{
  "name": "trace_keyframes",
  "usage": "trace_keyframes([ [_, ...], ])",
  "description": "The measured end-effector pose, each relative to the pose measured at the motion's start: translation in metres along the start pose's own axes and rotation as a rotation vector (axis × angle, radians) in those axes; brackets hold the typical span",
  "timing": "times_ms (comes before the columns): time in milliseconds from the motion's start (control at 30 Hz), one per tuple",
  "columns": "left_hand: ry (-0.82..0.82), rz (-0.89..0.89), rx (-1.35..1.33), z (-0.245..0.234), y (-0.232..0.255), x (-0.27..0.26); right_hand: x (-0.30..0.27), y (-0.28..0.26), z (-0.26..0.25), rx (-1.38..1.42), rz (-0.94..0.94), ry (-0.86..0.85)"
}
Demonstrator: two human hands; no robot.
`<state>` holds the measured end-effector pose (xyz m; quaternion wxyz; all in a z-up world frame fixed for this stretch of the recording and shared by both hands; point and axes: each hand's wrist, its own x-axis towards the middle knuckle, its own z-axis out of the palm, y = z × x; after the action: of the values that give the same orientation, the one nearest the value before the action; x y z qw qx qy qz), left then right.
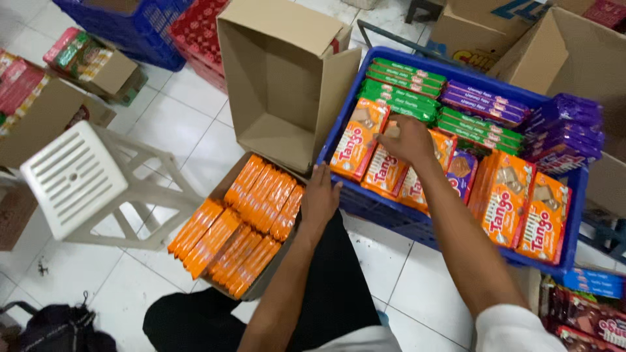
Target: The person sits on a stool and transfers stacks of orange and green snack packets from a cardboard box into a blue plastic crate. They repeatedly pick up bundles of snacks and place them into the crate, organizing them in neat rows.
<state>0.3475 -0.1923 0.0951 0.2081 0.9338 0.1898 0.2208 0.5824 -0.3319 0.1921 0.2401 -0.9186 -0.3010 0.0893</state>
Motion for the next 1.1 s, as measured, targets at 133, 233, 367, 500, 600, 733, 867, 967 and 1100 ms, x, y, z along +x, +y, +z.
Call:
trace_keyframes([
  [133,-0.017,-0.097,-0.019,0.001,0.009,0.000,0.046,-0.006,-0.010,-0.090,0.063,-0.110],
  [233,-0.122,-0.201,-0.028,-0.004,0.005,0.005,0.085,-0.002,0.001,-0.128,0.133,-0.325],
  [367,-0.172,-0.242,-0.061,-0.014,0.012,0.011,0.097,-0.011,-0.005,-0.125,0.168,-0.416],
  [500,-0.164,-0.240,-0.077,-0.006,0.009,0.010,0.108,-0.013,-0.007,-0.083,0.218,-0.417],
  [600,-0.205,-0.263,-0.074,-0.017,0.016,0.015,0.123,0.016,0.016,-0.005,0.182,-0.425],
  [733,-0.215,-0.270,-0.105,-0.024,0.017,0.016,0.123,0.022,0.019,0.061,0.159,-0.416],
  [867,-0.215,-0.256,-0.082,-0.020,0.016,0.014,0.133,0.038,0.032,0.064,0.152,-0.375],
  [967,-0.183,-0.256,-0.117,-0.026,0.020,0.012,0.134,0.041,0.030,0.034,0.154,-0.386],
  [1100,-0.115,-0.259,-0.153,-0.029,0.021,0.008,0.117,0.002,-0.006,0.105,0.168,-0.427],
])
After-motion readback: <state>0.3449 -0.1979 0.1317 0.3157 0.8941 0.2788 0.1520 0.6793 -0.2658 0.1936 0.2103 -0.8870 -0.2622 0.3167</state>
